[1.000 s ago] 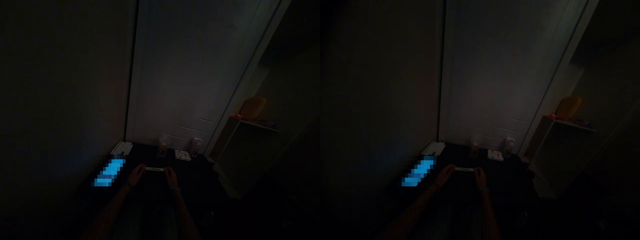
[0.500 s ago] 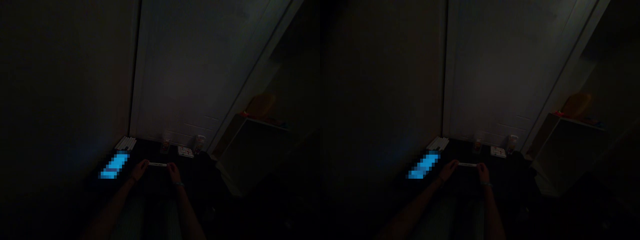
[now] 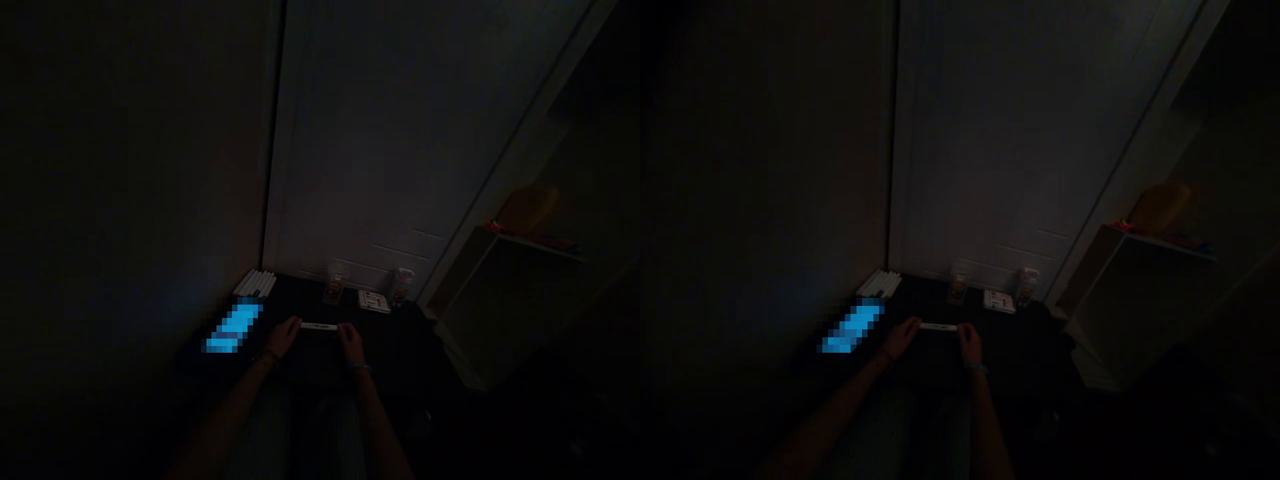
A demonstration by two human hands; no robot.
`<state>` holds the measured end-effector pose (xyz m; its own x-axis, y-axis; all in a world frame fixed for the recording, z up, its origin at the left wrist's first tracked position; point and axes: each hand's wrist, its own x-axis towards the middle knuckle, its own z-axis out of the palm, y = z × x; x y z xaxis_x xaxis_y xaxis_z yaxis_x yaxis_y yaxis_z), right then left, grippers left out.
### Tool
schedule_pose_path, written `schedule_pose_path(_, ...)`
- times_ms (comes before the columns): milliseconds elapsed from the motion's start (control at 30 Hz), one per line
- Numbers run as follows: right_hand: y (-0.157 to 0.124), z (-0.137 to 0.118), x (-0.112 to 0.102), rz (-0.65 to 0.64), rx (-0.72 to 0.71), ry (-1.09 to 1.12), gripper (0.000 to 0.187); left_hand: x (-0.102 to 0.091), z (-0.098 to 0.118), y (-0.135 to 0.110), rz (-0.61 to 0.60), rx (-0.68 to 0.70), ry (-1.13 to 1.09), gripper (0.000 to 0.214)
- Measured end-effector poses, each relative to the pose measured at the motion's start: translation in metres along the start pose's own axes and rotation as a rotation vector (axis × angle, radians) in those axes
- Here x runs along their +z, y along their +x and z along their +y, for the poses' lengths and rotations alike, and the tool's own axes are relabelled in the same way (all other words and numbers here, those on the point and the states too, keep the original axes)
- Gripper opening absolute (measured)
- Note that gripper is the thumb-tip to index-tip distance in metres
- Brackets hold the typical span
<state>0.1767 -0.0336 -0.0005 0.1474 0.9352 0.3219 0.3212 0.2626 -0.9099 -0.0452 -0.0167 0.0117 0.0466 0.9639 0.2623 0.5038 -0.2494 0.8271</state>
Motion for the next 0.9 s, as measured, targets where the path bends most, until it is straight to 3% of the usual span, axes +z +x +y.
schedule_pose_path(367,0.0000,-0.0016,0.0003,0.003,0.002,0.016,0.040,-0.0021,0.0050,-0.0013,0.017,-0.010,-0.026,0.042)
schedule_pose_path(567,0.0003,-0.0025,-0.0005,-0.004,0.024,0.015,0.042,-0.0028,0.0071,-0.0015,-0.006,0.052,-0.028,0.039)
schedule_pose_path(900,0.0007,-0.0015,0.0001,0.020,0.000,0.019,0.042,-0.0029,0.0068,-0.0018,-0.030,0.007,0.018,0.040)
